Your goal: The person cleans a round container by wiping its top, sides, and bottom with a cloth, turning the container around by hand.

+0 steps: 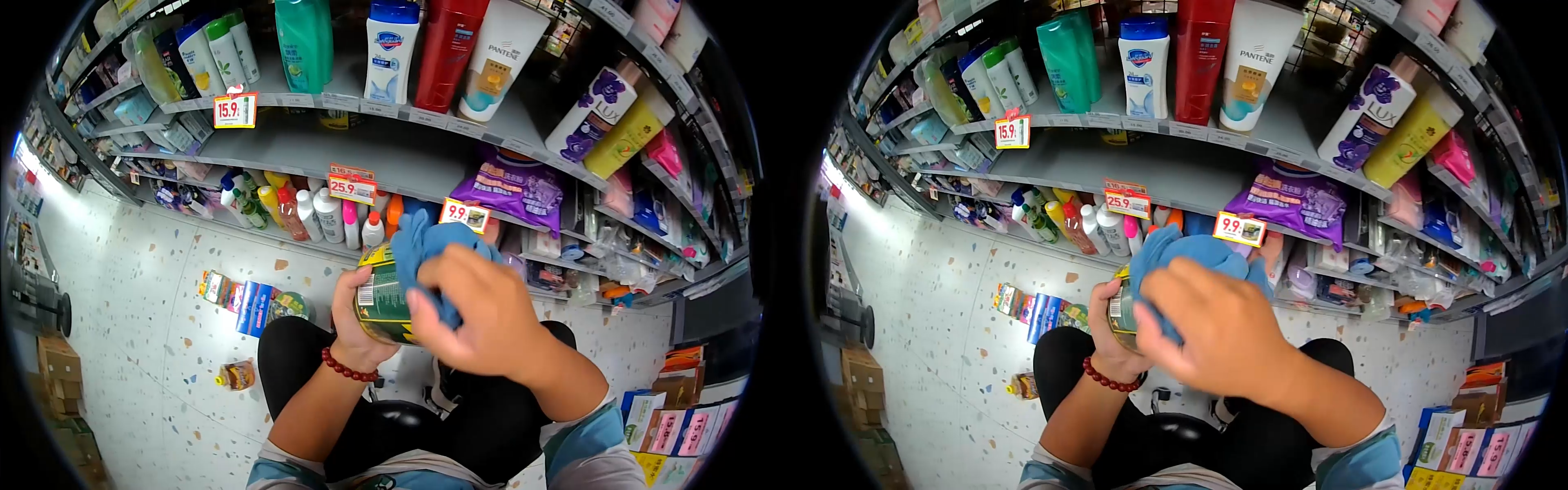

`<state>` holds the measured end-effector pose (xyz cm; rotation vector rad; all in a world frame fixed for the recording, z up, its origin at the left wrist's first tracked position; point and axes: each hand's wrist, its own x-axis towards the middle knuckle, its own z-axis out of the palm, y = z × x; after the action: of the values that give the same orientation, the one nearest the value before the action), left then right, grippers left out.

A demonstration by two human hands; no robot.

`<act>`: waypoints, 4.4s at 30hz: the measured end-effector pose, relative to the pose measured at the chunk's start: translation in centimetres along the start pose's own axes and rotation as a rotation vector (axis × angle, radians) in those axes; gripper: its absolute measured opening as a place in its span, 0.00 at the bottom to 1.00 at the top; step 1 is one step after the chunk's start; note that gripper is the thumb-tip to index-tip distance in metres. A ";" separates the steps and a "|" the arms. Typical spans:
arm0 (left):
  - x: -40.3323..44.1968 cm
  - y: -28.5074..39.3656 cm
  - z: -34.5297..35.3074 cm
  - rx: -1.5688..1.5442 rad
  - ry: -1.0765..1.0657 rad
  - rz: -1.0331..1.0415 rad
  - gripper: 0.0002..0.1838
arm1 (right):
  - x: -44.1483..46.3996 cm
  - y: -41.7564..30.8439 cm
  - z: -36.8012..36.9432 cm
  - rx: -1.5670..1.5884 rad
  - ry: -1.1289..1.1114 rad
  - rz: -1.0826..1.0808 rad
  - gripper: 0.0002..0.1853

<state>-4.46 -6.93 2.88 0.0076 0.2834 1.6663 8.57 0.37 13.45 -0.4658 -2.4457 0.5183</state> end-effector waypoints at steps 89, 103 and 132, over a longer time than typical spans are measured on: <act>-0.4 2.5 -2.1 0.185 -0.060 0.295 0.51 | -1.5 3.8 2.4 0.244 0.402 0.022 0.07; -0.2 2.0 -3.0 0.276 -0.450 -0.012 0.50 | -0.6 6.1 -2.2 0.527 0.070 0.235 0.08; -0.2 0.9 -2.9 0.379 -0.176 0.131 0.46 | -0.2 2.7 -0.4 0.073 0.190 -0.197 0.07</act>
<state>-5.83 -7.70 0.22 0.4627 0.4687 1.7061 9.52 2.70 12.40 -0.2289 -2.2515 0.4558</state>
